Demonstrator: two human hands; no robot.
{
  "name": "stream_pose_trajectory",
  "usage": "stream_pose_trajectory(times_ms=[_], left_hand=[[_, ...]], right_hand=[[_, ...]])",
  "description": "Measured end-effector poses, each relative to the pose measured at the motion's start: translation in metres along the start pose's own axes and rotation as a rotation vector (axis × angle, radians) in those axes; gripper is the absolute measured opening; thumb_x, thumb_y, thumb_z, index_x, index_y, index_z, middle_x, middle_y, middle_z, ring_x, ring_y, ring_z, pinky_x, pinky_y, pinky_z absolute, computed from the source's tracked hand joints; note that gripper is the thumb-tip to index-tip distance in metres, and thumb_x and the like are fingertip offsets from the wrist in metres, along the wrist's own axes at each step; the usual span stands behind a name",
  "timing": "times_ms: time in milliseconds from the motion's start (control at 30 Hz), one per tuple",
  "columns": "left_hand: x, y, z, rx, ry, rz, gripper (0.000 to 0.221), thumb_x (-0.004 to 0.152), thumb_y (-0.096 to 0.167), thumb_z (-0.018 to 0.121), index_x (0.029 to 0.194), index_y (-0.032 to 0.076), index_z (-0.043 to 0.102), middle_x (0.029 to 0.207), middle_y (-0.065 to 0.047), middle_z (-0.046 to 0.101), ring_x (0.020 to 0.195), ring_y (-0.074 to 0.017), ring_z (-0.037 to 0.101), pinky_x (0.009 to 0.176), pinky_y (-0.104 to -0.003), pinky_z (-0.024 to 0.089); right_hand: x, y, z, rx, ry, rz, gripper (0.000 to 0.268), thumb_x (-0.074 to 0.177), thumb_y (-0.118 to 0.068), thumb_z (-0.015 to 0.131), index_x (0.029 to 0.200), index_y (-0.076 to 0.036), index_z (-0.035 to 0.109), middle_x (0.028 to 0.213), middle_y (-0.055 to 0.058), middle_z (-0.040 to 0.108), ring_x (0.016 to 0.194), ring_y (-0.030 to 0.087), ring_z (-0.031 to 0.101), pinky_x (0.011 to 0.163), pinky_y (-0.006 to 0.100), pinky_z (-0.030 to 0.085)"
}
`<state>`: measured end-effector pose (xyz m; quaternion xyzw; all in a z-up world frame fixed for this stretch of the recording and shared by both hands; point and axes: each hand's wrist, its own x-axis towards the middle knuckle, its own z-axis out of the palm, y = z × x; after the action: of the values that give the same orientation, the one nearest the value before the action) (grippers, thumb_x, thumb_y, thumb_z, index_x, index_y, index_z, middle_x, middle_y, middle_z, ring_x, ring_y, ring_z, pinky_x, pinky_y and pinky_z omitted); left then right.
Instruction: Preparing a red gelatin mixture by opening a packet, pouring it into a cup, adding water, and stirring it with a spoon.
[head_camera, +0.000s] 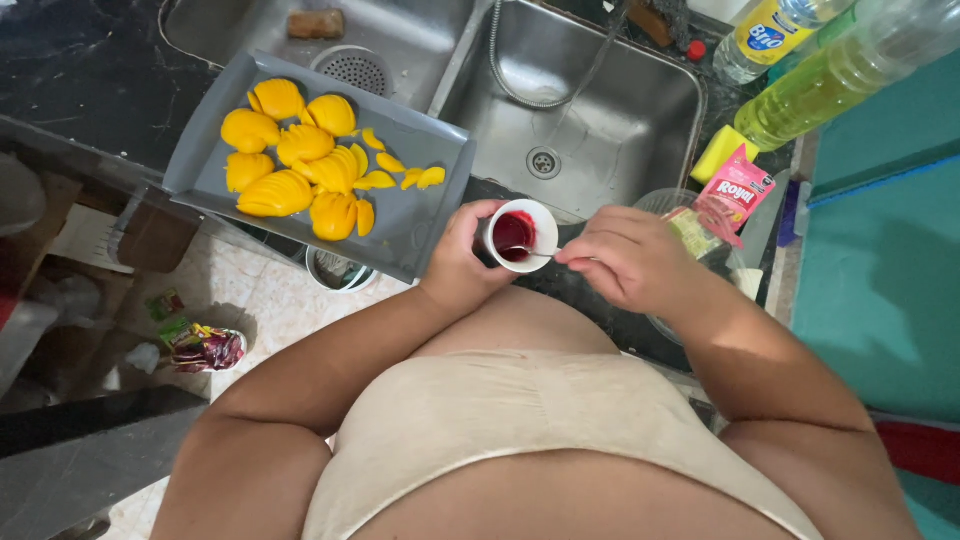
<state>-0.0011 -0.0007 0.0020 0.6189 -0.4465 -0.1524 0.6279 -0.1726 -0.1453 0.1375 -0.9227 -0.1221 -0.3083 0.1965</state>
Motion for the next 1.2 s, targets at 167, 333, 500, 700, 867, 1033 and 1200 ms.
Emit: stream_pose_trajectory(times_ms=[167, 333, 500, 700, 867, 1033, 1200], left_hand=[[0.007, 0.014, 0.0, 0.004, -0.017, -0.027, 0.072, 0.066, 0.038, 0.094, 0.126, 0.016, 0.061, 0.124, 0.0, 0.067, 0.118, -0.0183, 0.063, 0.099, -0.03, 0.055], [0.035, 0.003, 0.014, 0.018, -0.155, -0.101, 0.08, 0.061, 0.034, 0.095, 0.129, 0.013, 0.057, 0.122, -0.01, 0.063, 0.123, -0.0275, 0.06, 0.108, -0.039, 0.049], [0.105, 0.005, 0.045, 0.06, -0.222, -0.062, 0.078, 0.062, 0.024, 0.092, 0.129, 0.008, 0.056, 0.121, -0.016, 0.063, 0.121, -0.0337, 0.061, 0.107, -0.044, 0.049], [0.213, -0.012, 0.11, 0.062, -0.271, -0.237, 0.073, 0.065, 0.013, 0.082, 0.132, 0.012, 0.055, 0.125, -0.016, 0.064, 0.127, -0.0354, 0.061, 0.109, -0.045, 0.049], [0.302, -0.081, 0.177, 0.176, -0.245, -0.384, 0.077, 0.063, 0.018, 0.085, 0.131, 0.025, 0.052, 0.128, -0.002, 0.067, 0.129, -0.0224, 0.062, 0.111, -0.036, 0.05], [0.342, -0.104, 0.2, 0.197, -0.177, -0.423, 0.074, 0.065, 0.018, 0.086, 0.13, 0.026, 0.051, 0.129, -0.001, 0.068, 0.13, -0.021, 0.061, 0.113, -0.035, 0.049], [0.332, -0.11, 0.201, 0.123, -0.191, -0.364, 0.073, 0.064, 0.012, 0.084, 0.129, 0.018, 0.051, 0.127, -0.011, 0.067, 0.13, -0.0291, 0.061, 0.113, -0.039, 0.05]], right_hand=[[0.009, 0.011, 0.01, 0.123, -0.138, 0.029, 0.016, 0.104, -0.017, 0.06, 0.1, -0.005, 0.071, 0.073, 0.016, 0.062, 0.07, 0.038, 0.066, 0.062, 0.048, 0.055], [0.007, 0.041, 0.0, -0.005, -0.066, 0.029, 0.019, 0.104, -0.019, 0.062, 0.099, -0.003, 0.072, 0.085, 0.014, 0.066, 0.076, 0.036, 0.065, 0.066, 0.046, 0.054], [0.015, 0.074, -0.034, -0.059, -0.085, 0.187, 0.023, 0.105, -0.021, 0.061, 0.096, -0.002, 0.071, 0.087, 0.018, 0.068, 0.081, 0.043, 0.066, 0.073, 0.052, 0.053], [0.014, 0.164, -0.054, -0.135, -0.081, 0.55, 0.022, 0.108, -0.026, 0.056, 0.102, -0.008, 0.068, 0.085, 0.019, 0.069, 0.086, 0.045, 0.066, 0.079, 0.054, 0.052], [0.01, 0.26, -0.06, -0.25, -0.036, 0.764, 0.016, 0.108, -0.031, 0.062, 0.105, -0.016, 0.068, 0.085, 0.012, 0.072, 0.088, 0.039, 0.07, 0.08, 0.051, 0.054], [0.014, 0.32, -0.055, -0.296, -0.01, 0.836, 0.02, 0.107, -0.029, 0.062, 0.11, -0.011, 0.07, 0.094, 0.019, 0.073, 0.095, 0.042, 0.07, 0.086, 0.052, 0.055], [0.013, 0.331, -0.049, -0.293, -0.06, 0.9, 0.019, 0.107, -0.031, 0.06, 0.105, -0.016, 0.07, 0.087, 0.007, 0.074, 0.092, 0.034, 0.072, 0.085, 0.048, 0.056]])
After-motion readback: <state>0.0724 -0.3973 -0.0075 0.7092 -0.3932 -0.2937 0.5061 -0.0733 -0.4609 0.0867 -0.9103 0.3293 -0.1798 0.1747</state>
